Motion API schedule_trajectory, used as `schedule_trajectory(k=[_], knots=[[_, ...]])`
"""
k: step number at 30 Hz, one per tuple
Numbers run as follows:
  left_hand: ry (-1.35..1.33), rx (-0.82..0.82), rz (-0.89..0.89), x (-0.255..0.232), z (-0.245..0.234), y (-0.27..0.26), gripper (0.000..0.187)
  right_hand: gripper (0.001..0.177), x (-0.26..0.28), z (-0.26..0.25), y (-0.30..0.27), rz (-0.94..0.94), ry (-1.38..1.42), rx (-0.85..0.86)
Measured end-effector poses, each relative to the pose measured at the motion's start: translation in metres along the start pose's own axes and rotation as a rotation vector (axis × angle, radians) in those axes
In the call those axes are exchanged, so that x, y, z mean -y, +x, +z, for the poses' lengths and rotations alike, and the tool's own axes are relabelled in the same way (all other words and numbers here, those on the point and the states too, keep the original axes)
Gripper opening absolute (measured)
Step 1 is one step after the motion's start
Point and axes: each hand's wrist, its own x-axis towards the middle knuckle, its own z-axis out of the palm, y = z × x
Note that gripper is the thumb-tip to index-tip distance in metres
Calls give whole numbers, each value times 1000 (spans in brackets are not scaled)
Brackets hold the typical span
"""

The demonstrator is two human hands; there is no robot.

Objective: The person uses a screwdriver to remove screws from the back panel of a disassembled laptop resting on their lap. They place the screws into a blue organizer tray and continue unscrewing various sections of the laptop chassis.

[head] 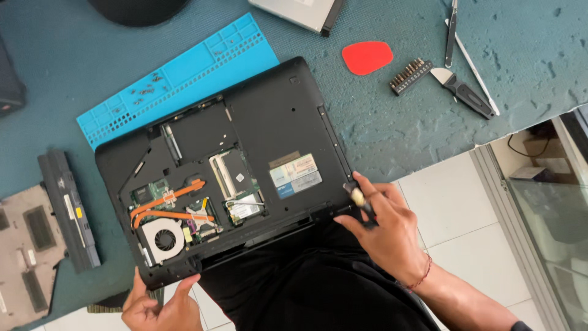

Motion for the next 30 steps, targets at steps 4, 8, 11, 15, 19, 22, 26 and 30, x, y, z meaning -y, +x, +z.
schedule_trajectory(k=[4,8,11,15,19,22,26,30], knots=[[-7,3,9,9,-1,-2,73,77,-4,1,2,-12,0,-20],[223,84,143,31,-9,-9,51,67,-5,-3,8,26,45,12],[125,71,200,28,-2,1,49,71,-9,-6,14,-20,46,54],[-9,120,-53,19,-8,0,64,83,-12,-13,27,-142,15,132],[149,14,-168,13,-6,4,60,84,-11,-18,34,-230,4,187],[19,55,-47,26,-9,7,57,48,-7,-19,35,-336,-41,155],[-60,69,-67,26,-14,8,60,76,-4,-27,39,-259,-205,146],[-150,100,-116,16,-22,20,64,39,-1,-37,44,-302,-204,51]])
